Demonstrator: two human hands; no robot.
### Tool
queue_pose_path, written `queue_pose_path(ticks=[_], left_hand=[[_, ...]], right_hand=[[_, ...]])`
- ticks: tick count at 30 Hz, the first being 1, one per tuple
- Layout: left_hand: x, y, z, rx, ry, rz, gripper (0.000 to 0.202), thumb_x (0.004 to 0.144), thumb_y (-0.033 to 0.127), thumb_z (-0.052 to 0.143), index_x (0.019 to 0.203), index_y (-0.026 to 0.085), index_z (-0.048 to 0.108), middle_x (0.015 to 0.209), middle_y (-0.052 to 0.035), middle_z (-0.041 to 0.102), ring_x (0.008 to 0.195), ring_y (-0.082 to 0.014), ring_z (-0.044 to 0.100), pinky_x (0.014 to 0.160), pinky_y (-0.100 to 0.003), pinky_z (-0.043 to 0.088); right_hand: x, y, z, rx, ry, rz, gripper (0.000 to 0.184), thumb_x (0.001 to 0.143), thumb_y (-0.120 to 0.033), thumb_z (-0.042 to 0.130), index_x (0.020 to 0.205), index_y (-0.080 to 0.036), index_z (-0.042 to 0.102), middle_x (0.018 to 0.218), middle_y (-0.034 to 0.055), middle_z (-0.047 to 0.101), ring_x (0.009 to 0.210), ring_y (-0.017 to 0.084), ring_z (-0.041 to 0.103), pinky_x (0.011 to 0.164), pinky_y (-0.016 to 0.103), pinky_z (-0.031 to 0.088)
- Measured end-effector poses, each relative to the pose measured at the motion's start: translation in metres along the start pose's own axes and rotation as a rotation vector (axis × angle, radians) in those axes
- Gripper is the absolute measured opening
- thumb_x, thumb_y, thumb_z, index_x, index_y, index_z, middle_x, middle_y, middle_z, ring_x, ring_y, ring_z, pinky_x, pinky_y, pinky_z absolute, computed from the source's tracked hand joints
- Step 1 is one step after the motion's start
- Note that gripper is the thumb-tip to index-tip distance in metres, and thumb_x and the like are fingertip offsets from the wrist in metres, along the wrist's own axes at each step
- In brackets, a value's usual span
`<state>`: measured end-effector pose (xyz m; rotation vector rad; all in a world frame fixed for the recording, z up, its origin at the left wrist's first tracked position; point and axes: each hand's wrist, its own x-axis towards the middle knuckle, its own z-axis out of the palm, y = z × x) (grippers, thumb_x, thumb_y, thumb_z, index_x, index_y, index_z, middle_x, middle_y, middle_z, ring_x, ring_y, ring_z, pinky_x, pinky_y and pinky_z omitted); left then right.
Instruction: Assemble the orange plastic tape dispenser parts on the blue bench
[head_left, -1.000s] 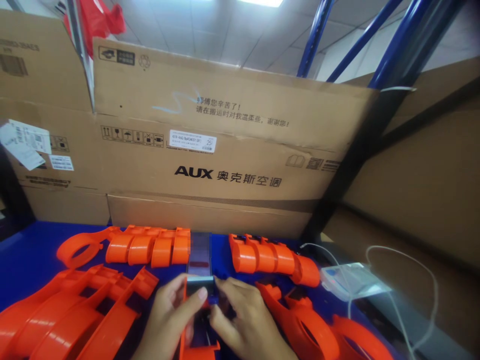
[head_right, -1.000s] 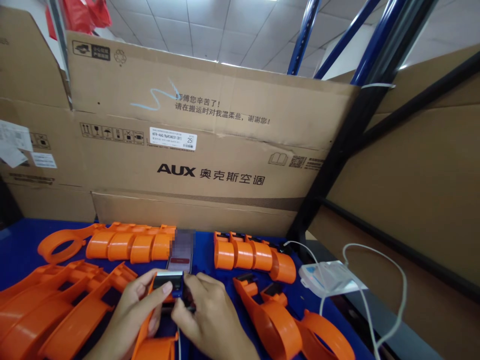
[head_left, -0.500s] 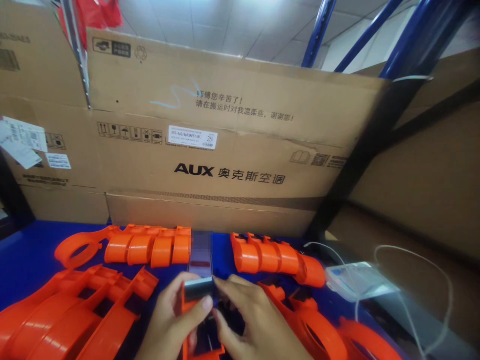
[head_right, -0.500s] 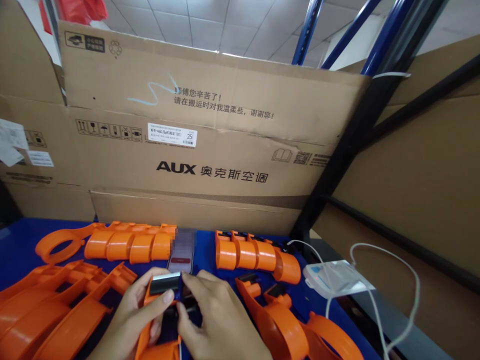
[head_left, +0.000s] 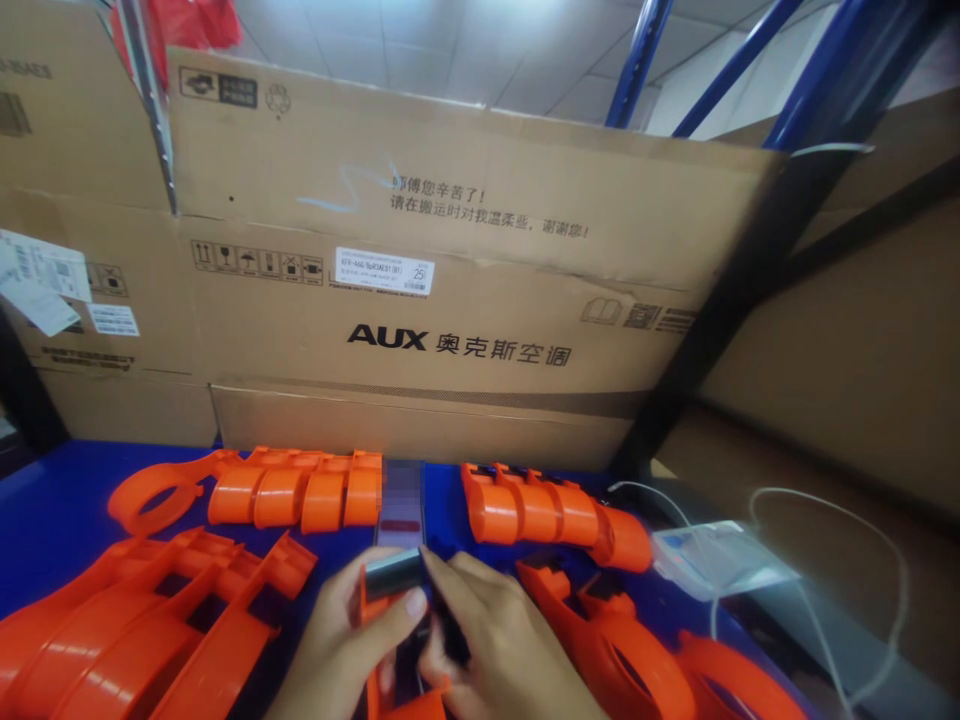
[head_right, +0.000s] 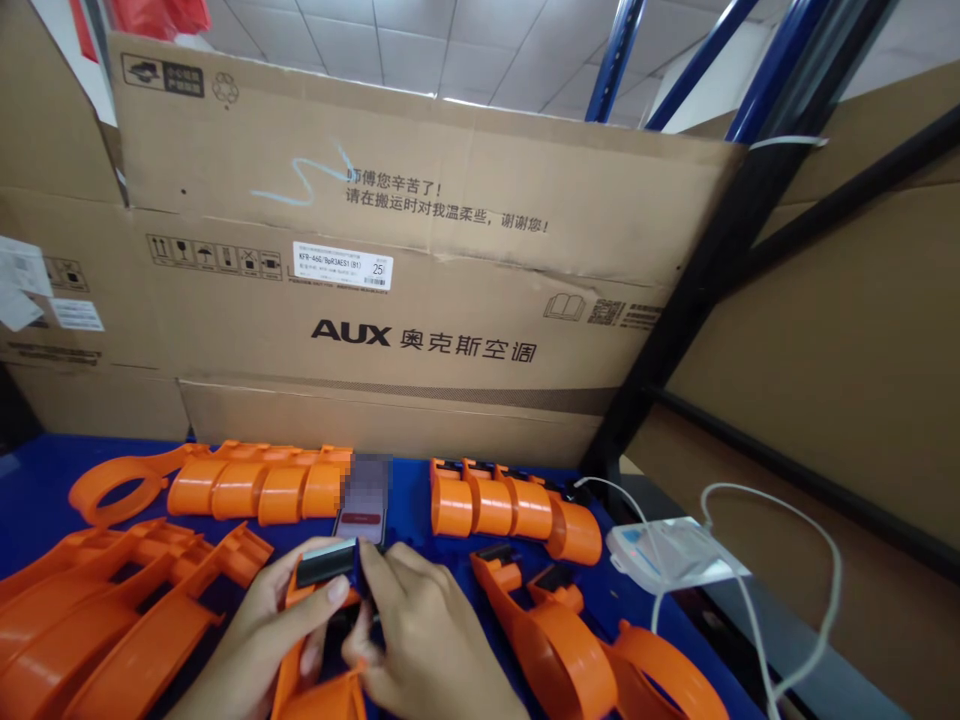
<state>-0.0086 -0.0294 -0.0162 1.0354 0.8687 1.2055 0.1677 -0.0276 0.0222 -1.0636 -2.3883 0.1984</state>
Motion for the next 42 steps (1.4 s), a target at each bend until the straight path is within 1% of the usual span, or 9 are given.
queue_pose_path(ticks=[4, 9, 18, 23, 27, 31, 35, 39, 42], left_hand=[[0.000, -0.001, -0.002, 0.014, 0.012, 0.009, 0.039, 0.080, 0.045, 0.079, 0.106, 0.018, 0.070, 0.055, 0.0038, 0.059, 0.039, -0.0058, 0.043, 0.040, -0.017, 0.031], [0.000, 0.000, -0.002, 0.000, 0.009, 0.018, 0.037, 0.080, 0.045, 0.079, 0.103, 0.018, 0.070, 0.053, 0.0055, 0.055, 0.040, -0.0048, 0.039, 0.040, -0.017, 0.027], [0.001, 0.003, -0.003, 0.006, 0.016, -0.004, 0.040, 0.078, 0.047, 0.080, 0.103, 0.017, 0.070, 0.048, 0.0071, 0.050, 0.038, -0.0051, 0.037, 0.039, -0.018, 0.026], [0.004, 0.007, -0.006, 0.013, 0.006, -0.002, 0.035, 0.081, 0.047, 0.077, 0.100, 0.018, 0.069, 0.042, 0.0082, 0.047, 0.035, -0.0057, 0.037, 0.039, -0.018, 0.027], [0.002, 0.004, -0.004, 0.006, -0.021, -0.020, 0.036, 0.085, 0.049, 0.072, 0.103, 0.018, 0.067, 0.040, 0.0094, 0.044, 0.034, -0.0061, 0.034, 0.039, -0.018, 0.026], [0.001, 0.000, -0.003, 0.011, -0.055, -0.018, 0.037, 0.085, 0.051, 0.072, 0.104, 0.020, 0.063, 0.045, 0.0088, 0.047, 0.037, -0.0070, 0.037, 0.040, -0.018, 0.029], [0.003, 0.000, -0.003, -0.024, -0.034, -0.009, 0.038, 0.083, 0.049, 0.074, 0.105, 0.020, 0.063, 0.048, 0.0076, 0.049, 0.039, -0.0075, 0.041, 0.041, -0.019, 0.034], [0.004, -0.001, -0.005, -0.009, -0.002, -0.002, 0.039, 0.083, 0.048, 0.075, 0.105, 0.018, 0.066, 0.047, 0.0084, 0.047, 0.037, -0.0067, 0.038, 0.039, -0.018, 0.033], [0.005, -0.001, -0.007, 0.018, 0.014, -0.006, 0.040, 0.084, 0.050, 0.073, 0.106, 0.017, 0.066, 0.045, 0.0093, 0.045, 0.035, -0.0067, 0.036, 0.038, -0.018, 0.032]], right_hand=[[-0.002, 0.001, 0.008, -0.037, 0.030, -0.032, 0.060, 0.075, -0.003, 0.051, 0.136, -0.007, 0.052, 0.086, 0.0083, 0.064, 0.069, 0.019, 0.059, 0.061, 0.030, 0.051], [-0.002, 0.000, 0.008, -0.059, 0.044, -0.063, 0.060, 0.077, -0.002, 0.049, 0.136, -0.004, 0.050, 0.082, 0.0079, 0.063, 0.064, 0.019, 0.058, 0.058, 0.030, 0.050], [0.002, 0.001, 0.008, -0.064, 0.037, -0.070, 0.057, 0.079, -0.004, 0.048, 0.135, -0.006, 0.051, 0.081, 0.0078, 0.064, 0.064, 0.019, 0.058, 0.057, 0.030, 0.051], [0.002, 0.002, -0.005, -0.010, 0.085, -0.079, 0.048, 0.088, -0.014, 0.053, 0.137, -0.014, 0.053, 0.087, 0.0074, 0.067, 0.071, 0.019, 0.061, 0.062, 0.029, 0.052], [0.004, 0.004, -0.013, 0.022, 0.099, -0.066, 0.034, 0.091, -0.031, 0.063, 0.122, -0.018, 0.062, 0.088, 0.0069, 0.070, 0.079, 0.021, 0.064, 0.065, 0.030, 0.052], [0.005, 0.005, -0.009, 0.030, 0.173, -0.034, 0.027, 0.086, -0.020, 0.063, 0.112, -0.017, 0.065, 0.081, 0.0058, 0.068, 0.073, 0.020, 0.061, 0.059, 0.028, 0.048], [0.002, 0.004, -0.001, 0.055, 0.246, 0.006, 0.021, 0.086, -0.017, 0.060, 0.106, -0.016, 0.066, 0.077, 0.0049, 0.063, 0.067, 0.018, 0.058, 0.057, 0.027, 0.047], [0.002, 0.001, 0.002, 0.092, 0.235, 0.013, 0.016, 0.087, -0.015, 0.058, 0.101, -0.017, 0.065, 0.077, 0.0046, 0.061, 0.068, 0.018, 0.058, 0.057, 0.025, 0.047], [0.004, 0.000, 0.001, 0.122, 0.214, 0.012, 0.017, 0.088, -0.015, 0.056, 0.103, -0.017, 0.064, 0.077, 0.0043, 0.062, 0.069, 0.018, 0.059, 0.058, 0.025, 0.047]])
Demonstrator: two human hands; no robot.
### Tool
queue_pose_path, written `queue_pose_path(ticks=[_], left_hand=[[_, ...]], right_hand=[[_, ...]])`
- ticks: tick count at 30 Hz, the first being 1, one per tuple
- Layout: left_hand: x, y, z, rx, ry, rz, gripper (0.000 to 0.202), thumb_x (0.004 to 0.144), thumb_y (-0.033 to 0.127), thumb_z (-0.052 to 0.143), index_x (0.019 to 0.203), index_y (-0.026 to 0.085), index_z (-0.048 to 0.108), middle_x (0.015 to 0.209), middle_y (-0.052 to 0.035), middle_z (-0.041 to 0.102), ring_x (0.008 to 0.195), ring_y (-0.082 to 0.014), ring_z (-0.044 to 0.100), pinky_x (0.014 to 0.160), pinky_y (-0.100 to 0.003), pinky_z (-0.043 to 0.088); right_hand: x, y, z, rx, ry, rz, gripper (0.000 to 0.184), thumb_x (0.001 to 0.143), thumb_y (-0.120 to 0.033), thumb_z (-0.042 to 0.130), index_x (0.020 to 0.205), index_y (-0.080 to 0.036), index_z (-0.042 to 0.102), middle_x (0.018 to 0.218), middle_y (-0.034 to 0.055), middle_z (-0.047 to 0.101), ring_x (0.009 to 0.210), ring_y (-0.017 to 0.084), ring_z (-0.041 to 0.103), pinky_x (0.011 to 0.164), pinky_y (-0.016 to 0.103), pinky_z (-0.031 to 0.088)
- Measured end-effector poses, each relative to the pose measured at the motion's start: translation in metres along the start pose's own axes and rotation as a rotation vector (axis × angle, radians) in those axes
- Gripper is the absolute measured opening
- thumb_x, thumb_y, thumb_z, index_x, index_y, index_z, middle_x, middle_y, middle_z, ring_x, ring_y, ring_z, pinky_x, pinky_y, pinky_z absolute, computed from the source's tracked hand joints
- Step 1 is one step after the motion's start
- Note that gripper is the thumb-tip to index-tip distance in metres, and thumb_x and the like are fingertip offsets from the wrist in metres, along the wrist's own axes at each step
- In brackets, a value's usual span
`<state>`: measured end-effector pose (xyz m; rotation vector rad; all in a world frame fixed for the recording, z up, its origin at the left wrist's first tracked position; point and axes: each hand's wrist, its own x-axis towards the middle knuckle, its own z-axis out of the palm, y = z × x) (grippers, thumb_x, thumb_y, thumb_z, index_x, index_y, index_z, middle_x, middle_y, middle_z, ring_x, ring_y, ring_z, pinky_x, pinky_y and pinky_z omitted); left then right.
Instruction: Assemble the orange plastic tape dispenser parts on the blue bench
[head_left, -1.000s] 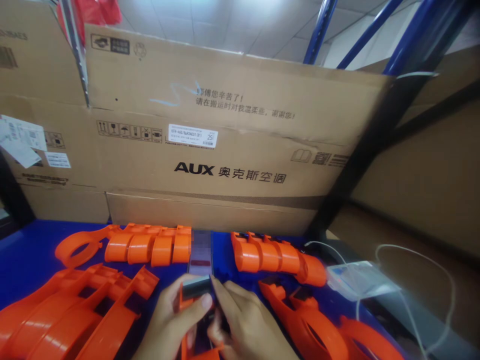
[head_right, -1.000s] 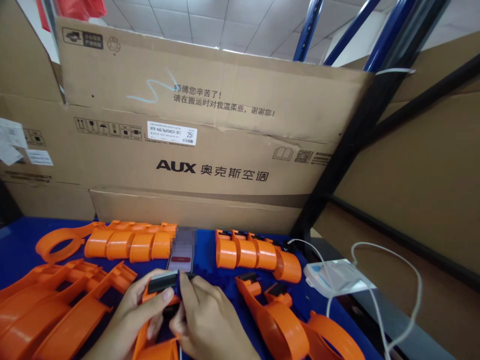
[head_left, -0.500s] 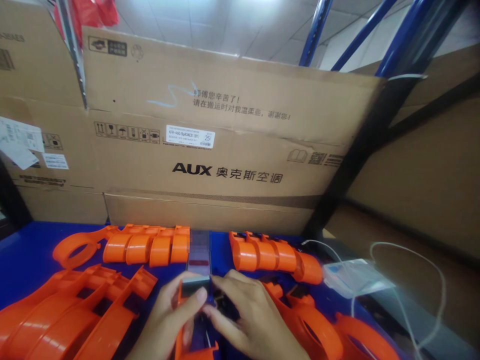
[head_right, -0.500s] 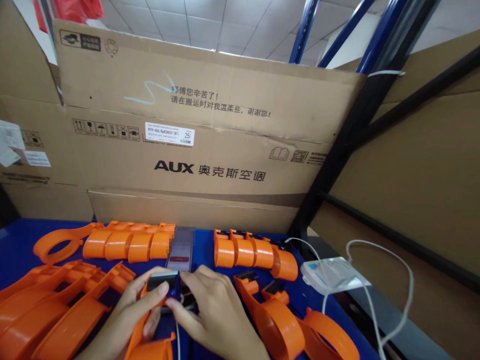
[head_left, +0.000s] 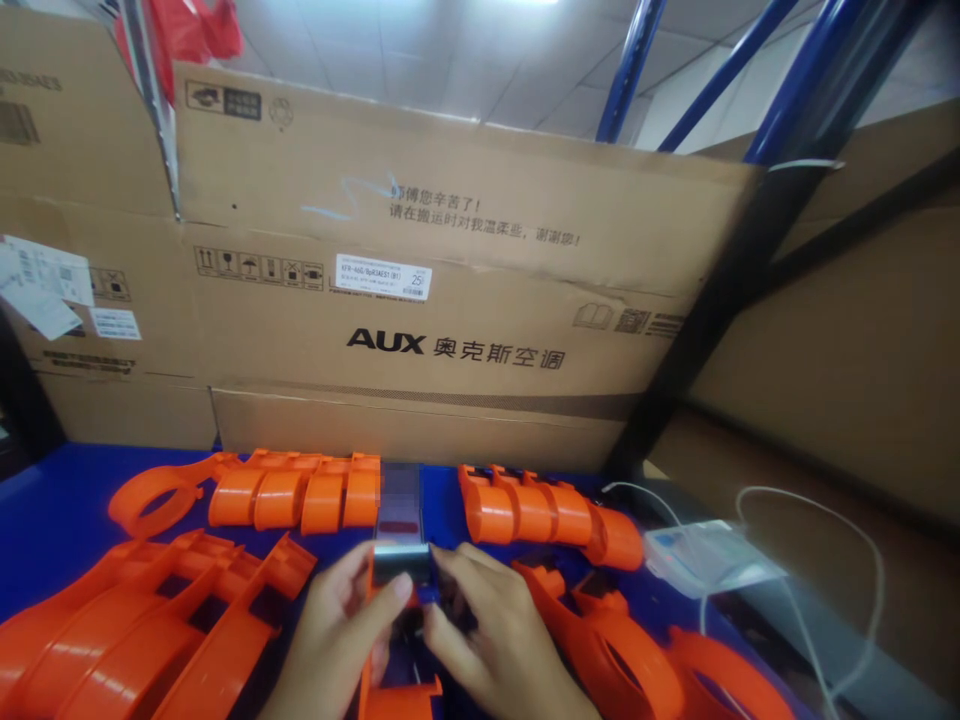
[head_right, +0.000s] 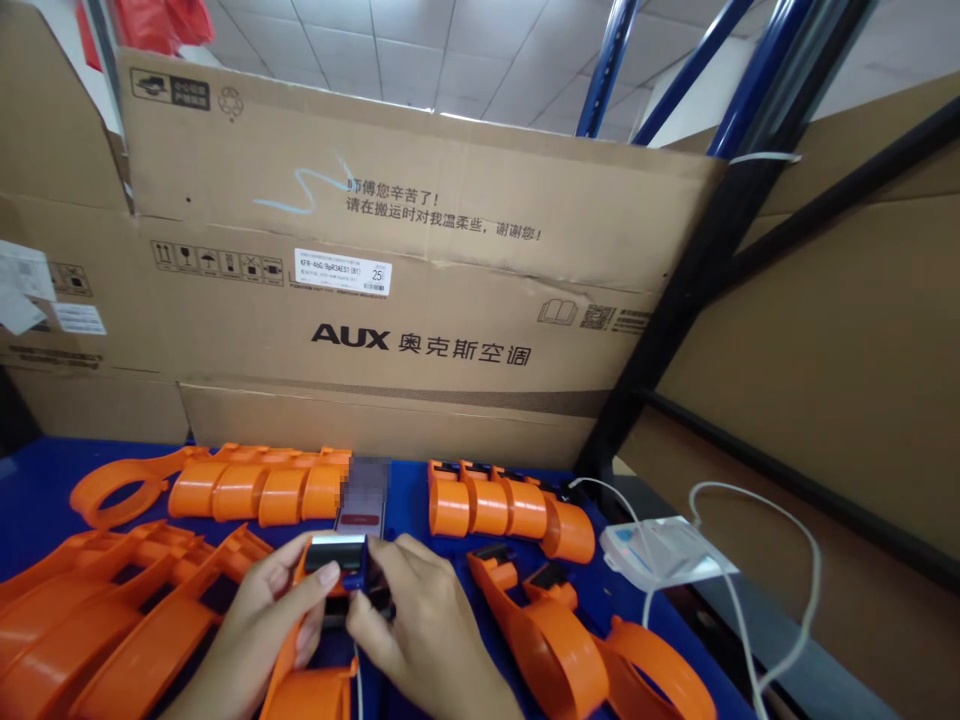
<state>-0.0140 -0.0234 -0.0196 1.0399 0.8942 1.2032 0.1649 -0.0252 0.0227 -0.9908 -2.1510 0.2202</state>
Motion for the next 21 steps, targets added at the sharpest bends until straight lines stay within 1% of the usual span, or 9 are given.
queue_pose_path(ticks=[4, 7, 10, 12, 14, 16, 18, 19, 21], left_hand=[[0.001, 0.002, -0.001, 0.005, -0.003, -0.003, 0.040, 0.085, 0.050, 0.072, 0.106, 0.017, 0.065, 0.045, 0.0094, 0.044, 0.036, -0.0072, 0.037, 0.038, -0.019, 0.034], [0.002, 0.003, -0.001, -0.004, 0.001, 0.002, 0.038, 0.083, 0.050, 0.073, 0.102, 0.018, 0.066, 0.046, 0.0092, 0.045, 0.036, -0.0073, 0.037, 0.038, -0.019, 0.034], [0.003, 0.005, -0.002, -0.021, 0.013, -0.004, 0.036, 0.081, 0.050, 0.075, 0.095, 0.018, 0.065, 0.044, 0.0093, 0.044, 0.035, -0.0071, 0.036, 0.037, -0.019, 0.032], [0.002, 0.009, -0.002, -0.076, 0.025, -0.006, 0.035, 0.080, 0.050, 0.076, 0.089, 0.018, 0.063, 0.042, 0.0107, 0.040, 0.034, -0.0062, 0.032, 0.036, -0.018, 0.028], [0.002, 0.015, -0.002, -0.144, 0.054, 0.006, 0.033, 0.080, 0.047, 0.077, 0.085, 0.019, 0.060, 0.042, 0.0118, 0.037, 0.035, -0.0051, 0.029, 0.037, -0.017, 0.026], [0.001, 0.020, -0.002, -0.176, 0.089, 0.022, 0.032, 0.079, 0.045, 0.078, 0.084, 0.020, 0.059, 0.042, 0.0118, 0.038, 0.036, -0.0049, 0.029, 0.038, -0.016, 0.026], [0.001, 0.022, -0.003, -0.167, 0.108, 0.021, 0.033, 0.078, 0.045, 0.079, 0.086, 0.020, 0.059, 0.042, 0.0112, 0.040, 0.036, -0.0054, 0.032, 0.038, -0.016, 0.027], [0.002, 0.021, -0.003, -0.163, 0.116, 0.015, 0.034, 0.078, 0.046, 0.079, 0.087, 0.020, 0.060, 0.041, 0.0110, 0.040, 0.035, -0.0056, 0.032, 0.038, -0.017, 0.027], [0.003, 0.019, -0.004, -0.166, 0.132, -0.003, 0.036, 0.076, 0.047, 0.080, 0.088, 0.019, 0.061, 0.040, 0.0107, 0.040, 0.035, -0.0058, 0.033, 0.038, -0.017, 0.027]], right_hand=[[0.002, 0.000, -0.002, 0.034, 0.001, -0.002, 0.021, 0.090, -0.016, 0.054, 0.110, -0.017, 0.063, 0.080, 0.0044, 0.063, 0.071, 0.018, 0.061, 0.060, 0.026, 0.049], [0.003, 0.000, -0.005, 0.054, -0.018, -0.009, 0.023, 0.091, -0.020, 0.057, 0.113, -0.018, 0.062, 0.083, 0.0047, 0.065, 0.070, 0.018, 0.062, 0.060, 0.025, 0.049], [0.004, -0.001, -0.008, 0.078, -0.028, -0.005, 0.019, 0.093, -0.023, 0.055, 0.109, -0.019, 0.065, 0.080, 0.0040, 0.066, 0.069, 0.018, 0.063, 0.059, 0.025, 0.049], [0.004, 0.000, -0.013, 0.140, 0.021, 0.018, 0.022, 0.099, -0.023, 0.045, 0.100, -0.019, 0.067, 0.077, 0.0039, 0.068, 0.067, 0.017, 0.063, 0.060, 0.025, 0.049], [0.005, 0.005, -0.019, 0.186, 0.130, 0.078, 0.032, 0.103, -0.024, 0.038, 0.094, -0.020, 0.068, 0.077, 0.0042, 0.069, 0.066, 0.016, 0.064, 0.061, 0.025, 0.050], [0.006, 0.013, -0.025, 0.132, 0.247, 0.162, 0.032, 0.104, -0.029, 0.040, 0.090, -0.019, 0.067, 0.075, 0.0044, 0.070, 0.065, 0.017, 0.063, 0.061, 0.026, 0.050], [0.008, 0.022, -0.029, -0.016, 0.305, 0.245, 0.030, 0.101, -0.033, 0.046, 0.081, -0.019, 0.064, 0.069, 0.0036, 0.067, 0.063, 0.018, 0.061, 0.059, 0.027, 0.047], [0.009, 0.027, -0.030, -0.090, 0.292, 0.278, 0.028, 0.098, -0.033, 0.049, 0.077, -0.020, 0.063, 0.068, 0.0033, 0.066, 0.063, 0.018, 0.061, 0.058, 0.027, 0.046], [0.010, 0.035, -0.031, -0.208, 0.211, 0.332, 0.022, 0.094, -0.029, 0.054, 0.076, -0.020, 0.062, 0.072, 0.0032, 0.067, 0.067, 0.020, 0.063, 0.060, 0.027, 0.045]])
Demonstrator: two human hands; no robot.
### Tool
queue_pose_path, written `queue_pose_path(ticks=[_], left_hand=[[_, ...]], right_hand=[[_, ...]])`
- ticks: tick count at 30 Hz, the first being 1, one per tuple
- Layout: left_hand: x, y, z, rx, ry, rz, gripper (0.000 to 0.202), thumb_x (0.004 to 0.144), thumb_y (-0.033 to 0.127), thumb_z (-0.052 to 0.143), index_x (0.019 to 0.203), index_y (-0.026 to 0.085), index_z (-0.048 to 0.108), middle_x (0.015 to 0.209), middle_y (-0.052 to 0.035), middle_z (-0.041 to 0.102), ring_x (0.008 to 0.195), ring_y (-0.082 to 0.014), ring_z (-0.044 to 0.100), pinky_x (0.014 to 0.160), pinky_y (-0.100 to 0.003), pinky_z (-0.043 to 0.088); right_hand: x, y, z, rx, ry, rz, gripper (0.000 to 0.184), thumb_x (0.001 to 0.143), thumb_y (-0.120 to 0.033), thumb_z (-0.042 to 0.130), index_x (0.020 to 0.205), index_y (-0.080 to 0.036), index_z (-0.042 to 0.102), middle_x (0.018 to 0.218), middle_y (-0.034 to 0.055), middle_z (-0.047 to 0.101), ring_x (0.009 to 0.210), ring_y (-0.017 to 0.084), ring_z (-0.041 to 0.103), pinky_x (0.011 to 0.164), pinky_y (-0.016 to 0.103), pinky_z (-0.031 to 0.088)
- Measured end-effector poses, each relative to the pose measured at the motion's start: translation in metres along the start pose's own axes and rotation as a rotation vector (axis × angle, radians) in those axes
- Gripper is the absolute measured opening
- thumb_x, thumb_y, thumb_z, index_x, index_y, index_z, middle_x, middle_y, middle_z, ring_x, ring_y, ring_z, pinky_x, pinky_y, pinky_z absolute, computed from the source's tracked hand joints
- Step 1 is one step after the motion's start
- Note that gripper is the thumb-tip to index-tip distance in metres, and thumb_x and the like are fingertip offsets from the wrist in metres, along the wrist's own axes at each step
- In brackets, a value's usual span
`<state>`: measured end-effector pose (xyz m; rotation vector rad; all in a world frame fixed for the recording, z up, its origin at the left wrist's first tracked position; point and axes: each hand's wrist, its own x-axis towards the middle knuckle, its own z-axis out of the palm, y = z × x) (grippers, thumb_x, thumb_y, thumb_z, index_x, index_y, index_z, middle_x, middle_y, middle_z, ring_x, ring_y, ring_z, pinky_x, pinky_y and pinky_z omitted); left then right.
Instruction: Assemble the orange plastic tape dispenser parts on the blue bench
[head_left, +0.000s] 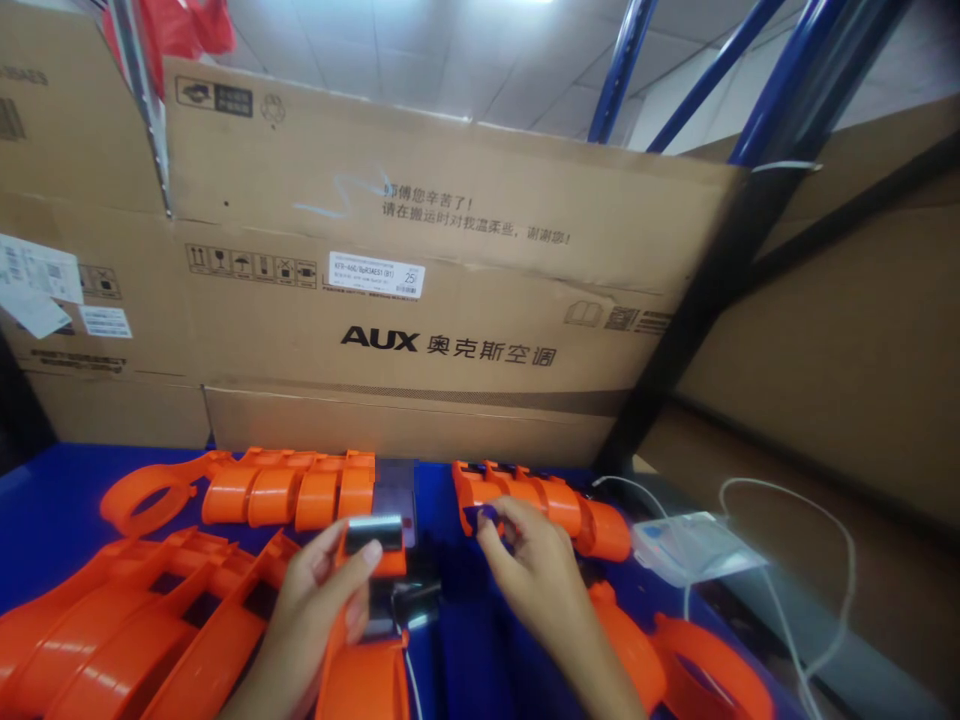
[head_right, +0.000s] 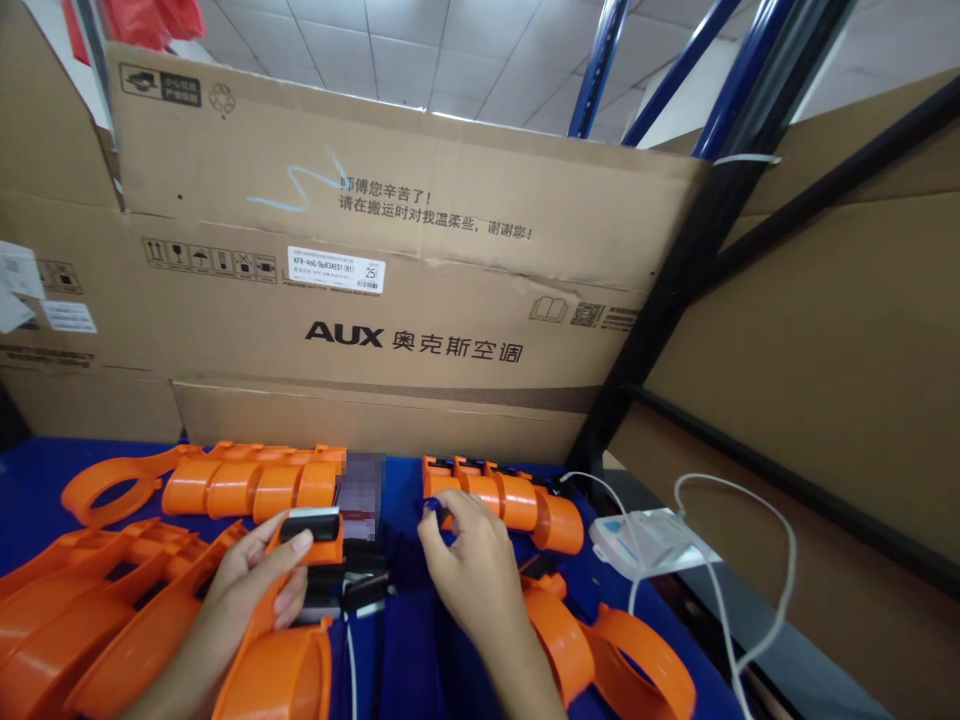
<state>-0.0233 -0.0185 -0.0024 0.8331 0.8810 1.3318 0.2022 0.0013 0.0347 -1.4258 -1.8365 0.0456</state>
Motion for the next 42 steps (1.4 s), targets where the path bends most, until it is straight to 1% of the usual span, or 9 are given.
queue_pose_path(ticks=[6, 11, 16, 21, 26, 29, 34, 39, 42], left_hand=[[0.000, -0.004, 0.001, 0.030, -0.015, 0.008, 0.036, 0.077, 0.048, 0.079, 0.090, 0.019, 0.063, 0.040, 0.0104, 0.041, 0.034, -0.0059, 0.032, 0.037, -0.018, 0.027], [-0.002, -0.007, 0.000, 0.061, -0.072, 0.006, 0.034, 0.078, 0.048, 0.078, 0.088, 0.019, 0.063, 0.044, 0.0101, 0.042, 0.036, -0.0055, 0.034, 0.038, -0.017, 0.030], [-0.001, -0.010, -0.001, 0.114, -0.097, -0.026, 0.037, 0.077, 0.049, 0.079, 0.092, 0.019, 0.064, 0.040, 0.0101, 0.043, 0.032, -0.0065, 0.035, 0.035, -0.017, 0.029], [-0.003, -0.011, 0.001, 0.142, -0.125, -0.033, 0.038, 0.078, 0.048, 0.079, 0.096, 0.019, 0.065, 0.043, 0.0096, 0.044, 0.033, -0.0058, 0.035, 0.035, -0.017, 0.031], [-0.002, -0.015, 0.001, 0.184, -0.144, -0.016, 0.038, 0.079, 0.047, 0.078, 0.101, 0.019, 0.066, 0.046, 0.0092, 0.047, 0.033, -0.0057, 0.037, 0.035, -0.017, 0.033], [0.000, -0.016, 0.000, 0.206, -0.146, 0.001, 0.037, 0.079, 0.047, 0.078, 0.100, 0.018, 0.066, 0.048, 0.0079, 0.050, 0.033, -0.0057, 0.038, 0.034, -0.017, 0.032], [0.001, -0.014, -0.001, 0.227, -0.132, 0.010, 0.036, 0.079, 0.047, 0.078, 0.096, 0.018, 0.066, 0.050, 0.0078, 0.051, 0.034, -0.0056, 0.038, 0.035, -0.018, 0.032], [0.003, -0.011, -0.005, 0.204, -0.124, -0.004, 0.036, 0.081, 0.047, 0.077, 0.099, 0.018, 0.066, 0.042, 0.0092, 0.047, 0.034, -0.0065, 0.036, 0.037, -0.018, 0.030], [0.010, -0.006, -0.013, 0.145, -0.066, 0.004, 0.034, 0.079, 0.049, 0.077, 0.088, 0.018, 0.066, 0.037, 0.0081, 0.047, 0.032, -0.0069, 0.036, 0.037, -0.018, 0.030]], right_hand=[[-0.006, 0.011, 0.006, -0.223, -0.253, 0.106, 0.011, 0.089, -0.021, 0.061, 0.083, -0.023, 0.069, 0.071, 0.0027, 0.070, 0.065, 0.021, 0.068, 0.054, 0.025, 0.037], [-0.008, 0.018, 0.007, -0.357, -0.236, 0.086, 0.008, 0.084, -0.020, 0.070, 0.091, -0.023, 0.072, 0.078, 0.0061, 0.074, 0.074, 0.026, 0.073, 0.055, 0.027, 0.040], [-0.006, 0.019, 0.003, -0.485, -0.213, 0.125, 0.012, 0.086, -0.032, 0.071, 0.093, -0.023, 0.074, 0.076, 0.0082, 0.075, 0.069, 0.029, 0.073, 0.054, 0.030, 0.042], [-0.004, 0.002, -0.005, -0.154, -0.193, 0.023, 0.020, 0.097, -0.034, 0.058, 0.098, -0.022, 0.074, 0.071, 0.0041, 0.071, 0.065, 0.023, 0.069, 0.057, 0.029, 0.047], [-0.012, -0.026, -0.007, 0.307, -0.240, -0.265, 0.028, 0.096, -0.028, 0.062, 0.123, -0.024, 0.067, 0.102, 0.0052, 0.071, 0.090, 0.019, 0.068, 0.081, 0.032, 0.055], [-0.015, -0.034, -0.004, 0.349, -0.312, -0.330, 0.028, 0.094, -0.024, 0.064, 0.122, -0.024, 0.068, 0.112, 0.0069, 0.068, 0.101, 0.020, 0.066, 0.088, 0.034, 0.056], [-0.015, -0.032, 0.001, 0.366, -0.281, -0.328, 0.027, 0.095, -0.022, 0.061, 0.121, -0.024, 0.069, 0.111, 0.0080, 0.068, 0.101, 0.021, 0.066, 0.088, 0.034, 0.057], [-0.015, -0.029, 0.003, 0.418, -0.171, -0.321, 0.028, 0.095, -0.020, 0.062, 0.122, -0.023, 0.068, 0.103, 0.0070, 0.071, 0.092, 0.021, 0.067, 0.083, 0.034, 0.057], [-0.015, -0.027, 0.002, 0.385, -0.077, -0.251, 0.023, 0.094, -0.022, 0.063, 0.116, -0.023, 0.070, 0.096, 0.0052, 0.071, 0.082, 0.019, 0.067, 0.078, 0.033, 0.057]])
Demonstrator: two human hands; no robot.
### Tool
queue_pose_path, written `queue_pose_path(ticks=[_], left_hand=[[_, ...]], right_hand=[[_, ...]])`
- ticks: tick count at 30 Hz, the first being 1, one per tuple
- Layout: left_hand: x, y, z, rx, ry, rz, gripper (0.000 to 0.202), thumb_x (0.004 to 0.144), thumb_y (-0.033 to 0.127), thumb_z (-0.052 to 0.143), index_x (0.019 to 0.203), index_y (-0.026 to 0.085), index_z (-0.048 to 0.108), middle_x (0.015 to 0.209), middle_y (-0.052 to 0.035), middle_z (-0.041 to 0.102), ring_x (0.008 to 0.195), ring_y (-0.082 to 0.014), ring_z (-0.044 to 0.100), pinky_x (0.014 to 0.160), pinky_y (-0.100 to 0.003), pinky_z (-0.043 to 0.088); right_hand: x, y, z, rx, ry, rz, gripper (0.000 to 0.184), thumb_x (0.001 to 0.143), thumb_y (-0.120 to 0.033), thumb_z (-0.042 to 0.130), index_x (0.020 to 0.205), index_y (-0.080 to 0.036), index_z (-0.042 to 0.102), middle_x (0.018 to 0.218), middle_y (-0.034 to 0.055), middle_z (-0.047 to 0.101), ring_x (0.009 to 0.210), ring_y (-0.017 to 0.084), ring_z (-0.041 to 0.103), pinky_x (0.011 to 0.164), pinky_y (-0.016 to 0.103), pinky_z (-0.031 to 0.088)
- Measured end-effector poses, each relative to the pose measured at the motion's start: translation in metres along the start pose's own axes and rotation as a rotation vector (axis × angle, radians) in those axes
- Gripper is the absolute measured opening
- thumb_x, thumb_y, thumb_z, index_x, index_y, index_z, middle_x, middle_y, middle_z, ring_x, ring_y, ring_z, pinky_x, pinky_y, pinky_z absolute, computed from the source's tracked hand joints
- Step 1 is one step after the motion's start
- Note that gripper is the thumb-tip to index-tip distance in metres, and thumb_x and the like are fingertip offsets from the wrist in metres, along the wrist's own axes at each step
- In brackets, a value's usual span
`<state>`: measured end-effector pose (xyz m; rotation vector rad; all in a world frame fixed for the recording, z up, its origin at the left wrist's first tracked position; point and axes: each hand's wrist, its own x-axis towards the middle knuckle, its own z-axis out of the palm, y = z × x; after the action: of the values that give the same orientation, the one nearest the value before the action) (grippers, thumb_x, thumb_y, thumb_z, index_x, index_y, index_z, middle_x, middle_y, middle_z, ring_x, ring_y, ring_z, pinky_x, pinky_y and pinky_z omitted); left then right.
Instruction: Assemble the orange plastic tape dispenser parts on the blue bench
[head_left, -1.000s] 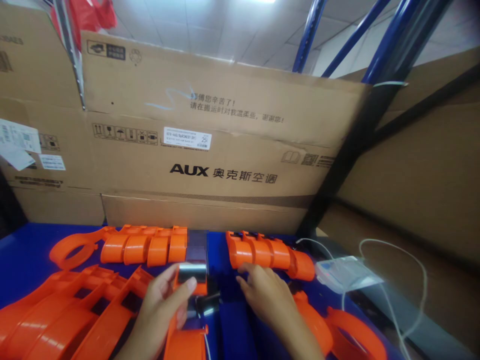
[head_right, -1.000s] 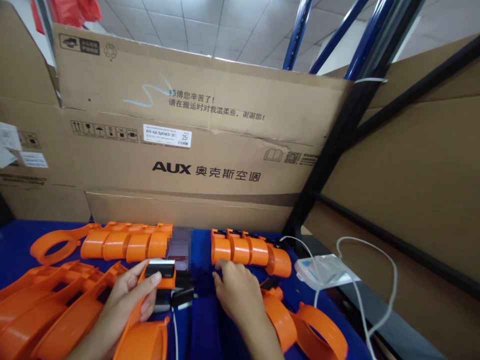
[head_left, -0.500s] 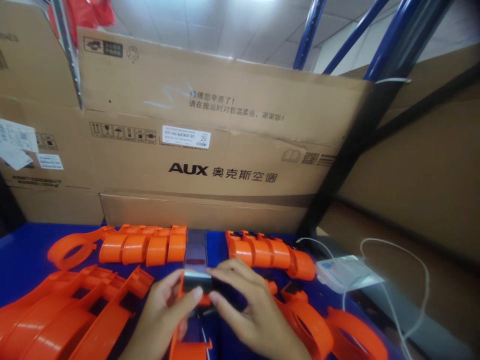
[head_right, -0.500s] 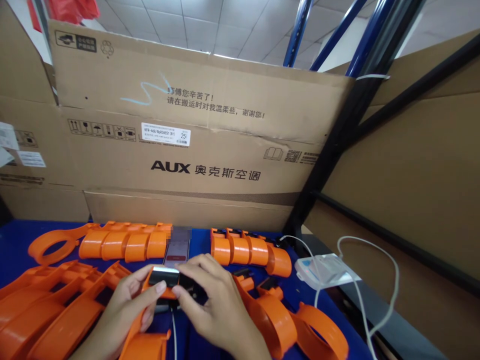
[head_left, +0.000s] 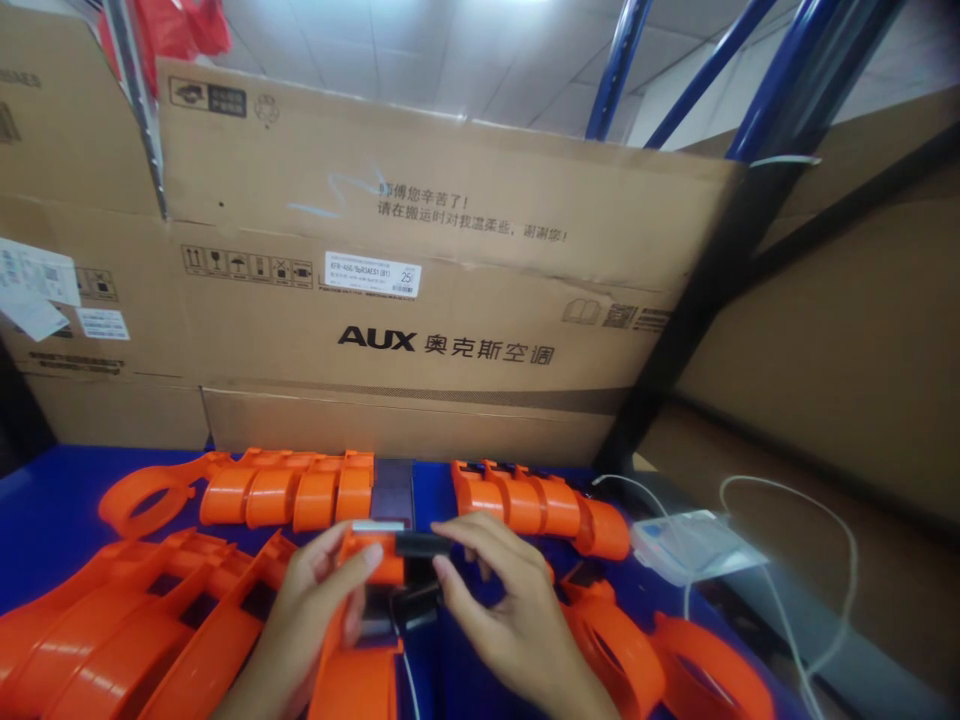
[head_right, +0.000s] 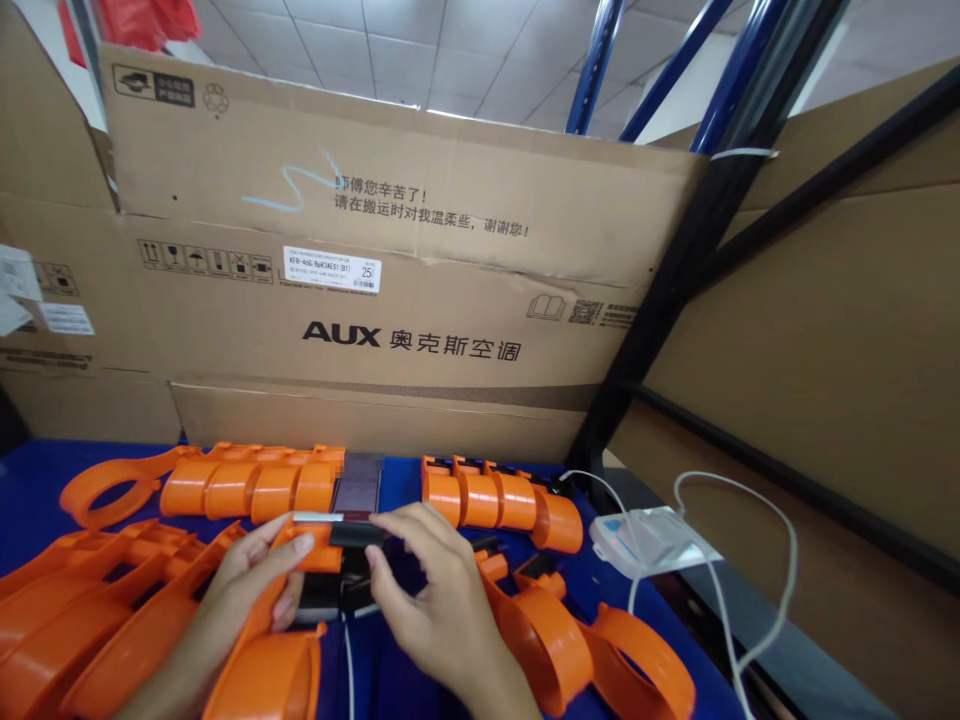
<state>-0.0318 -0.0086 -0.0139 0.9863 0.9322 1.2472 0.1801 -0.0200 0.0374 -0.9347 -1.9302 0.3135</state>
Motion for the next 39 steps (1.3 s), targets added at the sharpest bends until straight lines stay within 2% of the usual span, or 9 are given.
queue_pose_path(ticks=[4, 8, 10, 13, 17, 24, 29, 34, 39], left_hand=[[0.010, 0.009, -0.014, -0.075, -0.034, -0.026, 0.043, 0.080, 0.059, 0.071, 0.076, 0.016, 0.068, 0.034, 0.0034, 0.049, 0.032, -0.0099, 0.042, 0.038, -0.020, 0.033], [0.012, 0.013, -0.019, -0.135, 0.013, -0.028, 0.056, 0.084, 0.060, 0.065, 0.115, 0.015, 0.070, 0.034, 0.0053, 0.049, 0.033, -0.0106, 0.043, 0.039, -0.019, 0.033], [0.012, 0.011, -0.019, -0.130, -0.013, -0.035, 0.051, 0.084, 0.060, 0.066, 0.105, 0.014, 0.072, 0.034, 0.0039, 0.050, 0.033, -0.0109, 0.044, 0.040, -0.020, 0.034], [0.014, 0.004, -0.020, -0.098, -0.077, -0.038, 0.046, 0.083, 0.060, 0.068, 0.069, 0.015, 0.068, 0.034, 0.0011, 0.050, 0.033, -0.0109, 0.045, 0.039, -0.021, 0.035], [0.013, -0.003, -0.016, -0.091, -0.032, 0.010, 0.040, 0.081, 0.056, 0.072, 0.071, 0.018, 0.064, 0.034, 0.0037, 0.050, 0.031, -0.0110, 0.044, 0.038, -0.021, 0.036], [-0.007, 0.003, 0.009, -0.045, 0.004, 0.005, 0.031, 0.083, 0.048, 0.074, 0.083, 0.018, 0.064, 0.037, 0.0081, 0.046, 0.033, -0.0058, 0.035, 0.039, -0.017, 0.029], [-0.012, 0.001, 0.015, 0.071, -0.113, -0.005, 0.036, 0.084, 0.049, 0.073, 0.101, 0.019, 0.065, 0.045, 0.0086, 0.048, 0.034, -0.0060, 0.035, 0.037, -0.018, 0.030], [-0.016, -0.002, 0.018, 0.135, -0.214, 0.029, 0.035, 0.084, 0.047, 0.074, 0.103, 0.020, 0.063, 0.055, 0.0072, 0.054, 0.037, -0.0045, 0.038, 0.036, -0.015, 0.029], [-0.017, 0.000, 0.021, 0.110, -0.207, 0.019, 0.037, 0.083, 0.047, 0.075, 0.106, 0.020, 0.061, 0.057, 0.0067, 0.057, 0.037, -0.0047, 0.038, 0.036, -0.015, 0.029]], right_hand=[[0.001, 0.006, -0.002, -0.127, 0.047, 0.092, 0.020, 0.094, -0.023, 0.062, 0.113, -0.023, 0.069, 0.100, 0.0059, 0.071, 0.089, 0.022, 0.066, 0.082, 0.037, 0.056], [0.003, 0.008, -0.001, -0.245, -0.162, 0.139, 0.019, 0.094, -0.021, 0.058, 0.110, -0.024, 0.069, 0.105, 0.0055, 0.071, 0.099, 0.025, 0.065, 0.088, 0.041, 0.053], [0.003, 0.007, 0.000, -0.273, -0.279, 0.135, 0.019, 0.094, -0.021, 0.058, 0.109, -0.025, 0.069, 0.103, 0.0049, 0.070, 0.099, 0.025, 0.064, 0.088, 0.040, 0.052], [0.002, 0.005, 0.003, -0.312, -0.375, 0.131, 0.019, 0.092, -0.020, 0.060, 0.107, -0.024, 0.069, 0.102, 0.0051, 0.070, 0.100, 0.026, 0.063, 0.088, 0.039, 0.051], [0.000, 0.007, 0.006, -0.352, -0.414, 0.129, 0.019, 0.090, -0.020, 0.063, 0.106, -0.024, 0.071, 0.103, 0.0060, 0.069, 0.101, 0.026, 0.062, 0.088, 0.039, 0.051], [0.001, 0.007, 0.004, -0.227, -0.288, 0.142, 0.015, 0.096, -0.025, 0.058, 0.106, -0.024, 0.070, 0.103, 0.0061, 0.069, 0.102, 0.025, 0.061, 0.095, 0.042, 0.046], [-0.001, -0.001, 0.007, 0.053, -0.144, 0.186, 0.019, 0.100, -0.031, 0.057, 0.113, -0.025, 0.068, 0.095, 0.0029, 0.068, 0.087, 0.019, 0.062, 0.080, 0.031, 0.049], [-0.002, -0.001, 0.015, 0.121, -0.147, 0.226, 0.011, 0.095, -0.030, 0.064, 0.091, -0.022, 0.071, 0.083, 0.0008, 0.066, 0.078, 0.017, 0.059, 0.071, 0.028, 0.045], [0.000, -0.001, 0.016, 0.099, -0.129, 0.248, 0.014, 0.095, -0.030, 0.064, 0.086, -0.021, 0.069, 0.074, -0.0014, 0.060, 0.072, 0.015, 0.054, 0.069, 0.027, 0.043]])
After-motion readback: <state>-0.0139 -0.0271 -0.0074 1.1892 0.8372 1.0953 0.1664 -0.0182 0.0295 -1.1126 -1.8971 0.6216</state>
